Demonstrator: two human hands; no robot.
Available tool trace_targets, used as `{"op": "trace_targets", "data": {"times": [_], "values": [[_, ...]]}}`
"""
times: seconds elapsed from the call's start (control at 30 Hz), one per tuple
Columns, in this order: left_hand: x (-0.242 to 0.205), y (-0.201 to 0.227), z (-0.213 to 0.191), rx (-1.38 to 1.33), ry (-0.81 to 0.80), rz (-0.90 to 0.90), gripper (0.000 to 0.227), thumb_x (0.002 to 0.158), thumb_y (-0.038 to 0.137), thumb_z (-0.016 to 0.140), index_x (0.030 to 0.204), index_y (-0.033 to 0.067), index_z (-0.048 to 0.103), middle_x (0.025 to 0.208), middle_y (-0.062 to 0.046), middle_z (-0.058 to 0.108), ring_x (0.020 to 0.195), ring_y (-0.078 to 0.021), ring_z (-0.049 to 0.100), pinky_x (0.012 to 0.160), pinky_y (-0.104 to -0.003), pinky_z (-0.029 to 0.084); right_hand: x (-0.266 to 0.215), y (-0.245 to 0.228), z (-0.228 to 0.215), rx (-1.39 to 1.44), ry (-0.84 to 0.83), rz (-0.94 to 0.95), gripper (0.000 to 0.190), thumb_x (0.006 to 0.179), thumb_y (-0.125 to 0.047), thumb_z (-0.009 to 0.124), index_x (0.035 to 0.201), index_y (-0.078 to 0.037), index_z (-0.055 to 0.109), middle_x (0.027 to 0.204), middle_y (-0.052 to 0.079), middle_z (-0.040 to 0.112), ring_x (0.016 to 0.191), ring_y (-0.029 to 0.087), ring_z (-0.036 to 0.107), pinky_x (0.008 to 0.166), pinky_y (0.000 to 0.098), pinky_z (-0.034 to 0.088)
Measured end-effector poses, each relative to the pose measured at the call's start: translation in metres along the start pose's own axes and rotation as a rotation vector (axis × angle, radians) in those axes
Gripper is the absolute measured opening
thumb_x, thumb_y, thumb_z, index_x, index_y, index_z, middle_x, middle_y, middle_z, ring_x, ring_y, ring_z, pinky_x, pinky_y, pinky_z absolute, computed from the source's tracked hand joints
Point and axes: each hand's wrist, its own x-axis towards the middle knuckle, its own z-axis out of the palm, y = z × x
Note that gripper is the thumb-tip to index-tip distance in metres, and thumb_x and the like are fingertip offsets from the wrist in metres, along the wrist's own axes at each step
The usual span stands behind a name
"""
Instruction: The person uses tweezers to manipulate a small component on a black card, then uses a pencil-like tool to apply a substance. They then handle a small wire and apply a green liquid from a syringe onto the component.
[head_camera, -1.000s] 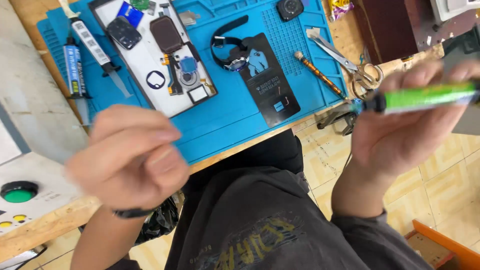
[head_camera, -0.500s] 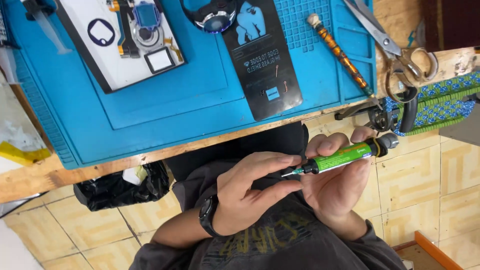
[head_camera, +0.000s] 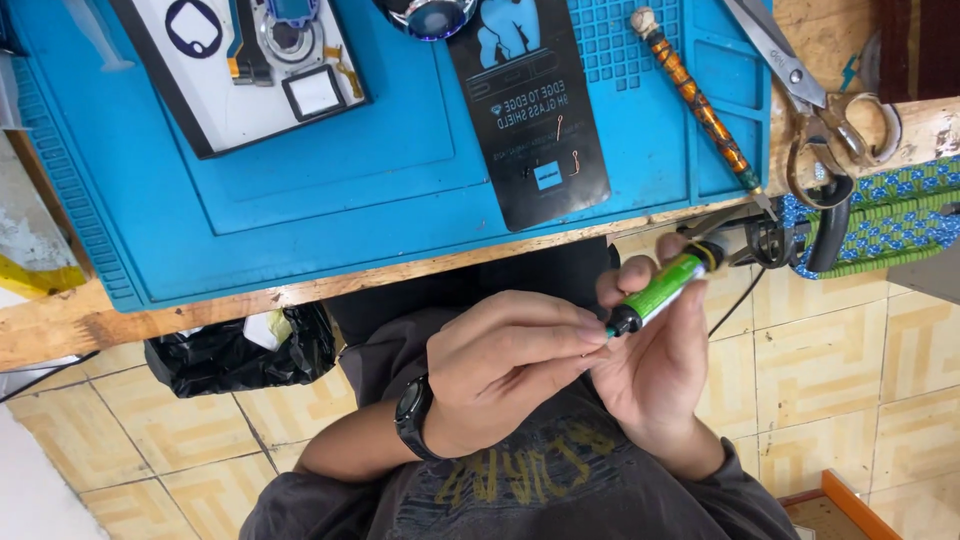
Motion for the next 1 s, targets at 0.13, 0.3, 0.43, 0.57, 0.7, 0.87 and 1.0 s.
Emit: {"op": "trace_targets", "data": {"times": [0.13,0.3,0.43,0.57,0.7,0.87,1.0], "values": [[-0.001,-0.001,-0.001,0.021,-0.020,0.043,0.012,0.090,0.007,0.062,0.101,0.0022,0.062,0.097,-0.015,0.064,0.087,-0.0222,0.068,0.081,-0.029,0.060,0.000,0.000,0.003,0.177,0.061,0.240,0.027,0.102,-0.024,0.046,0.122,-0.007,0.042,0.102,0.010,0.057,0.093,0.021,0.054,0.078,0.0275,0.050],[-0.004,0.000,-0.003,0.032,-0.039,0.049,0.014,0.089,0.008,0.064,0.102,0.0037,0.062,0.098,-0.013,0.063,0.087,-0.0220,0.068,0.083,-0.029,0.060,-0.002,0.000,0.009,0.208,0.137,0.342,0.024,0.100,-0.027,0.047,0.114,-0.007,0.043,0.096,0.006,0.053,0.084,0.015,0.050,0.074,0.0214,0.046],[-0.007,0.000,-0.005,0.050,-0.045,0.047,0.013,0.090,0.010,0.063,0.102,0.0053,0.062,0.098,-0.011,0.064,0.086,-0.0203,0.069,0.079,-0.027,0.061,-0.009,0.003,0.008,0.141,0.058,0.197,0.040,0.100,-0.022,0.052,0.132,-0.009,0.032,0.100,0.008,0.056,0.088,0.016,0.051,0.076,0.0220,0.048],[-0.014,-0.004,-0.009,0.001,-0.027,-0.065,0.013,0.090,0.009,0.064,0.103,0.0083,0.063,0.096,-0.010,0.064,0.081,-0.0181,0.067,0.073,-0.025,0.056,-0.009,0.007,-0.001,-0.179,-0.027,-0.224,0.078,0.096,-0.024,0.061,0.154,-0.015,0.010,0.094,0.009,0.062,0.087,0.021,0.061,0.069,0.0328,0.060],[-0.019,-0.013,-0.009,-0.137,-0.055,-0.114,0.015,0.090,0.008,0.066,0.105,0.0089,0.063,0.096,-0.009,0.062,0.081,-0.0181,0.066,0.074,-0.026,0.056,-0.015,-0.003,-0.011,-0.261,0.043,-0.261,0.076,0.096,-0.031,0.056,0.155,-0.026,0.009,0.079,-0.002,0.045,0.066,0.016,0.038,0.064,0.0363,0.046],[-0.021,-0.023,-0.007,-0.121,-0.003,-0.075,0.014,0.089,0.008,0.067,0.103,0.0093,0.064,0.096,-0.009,0.063,0.081,-0.0177,0.066,0.073,-0.025,0.057,0.002,-0.011,0.018,0.066,-0.191,-0.050,0.021,0.109,-0.020,0.050,0.126,-0.013,0.061,0.080,-0.001,0.048,0.066,0.012,0.044,0.067,0.0260,0.039],[-0.016,-0.024,-0.009,-0.106,-0.028,-0.075,0.015,0.089,0.008,0.067,0.104,0.0098,0.064,0.097,-0.009,0.064,0.084,-0.0185,0.067,0.075,-0.025,0.058,0.023,-0.010,0.050,0.159,-0.315,0.004,0.032,0.100,-0.036,0.054,0.092,-0.006,0.050,0.070,0.002,0.038,0.058,0.013,0.030,0.057,0.0257,0.030]]}}
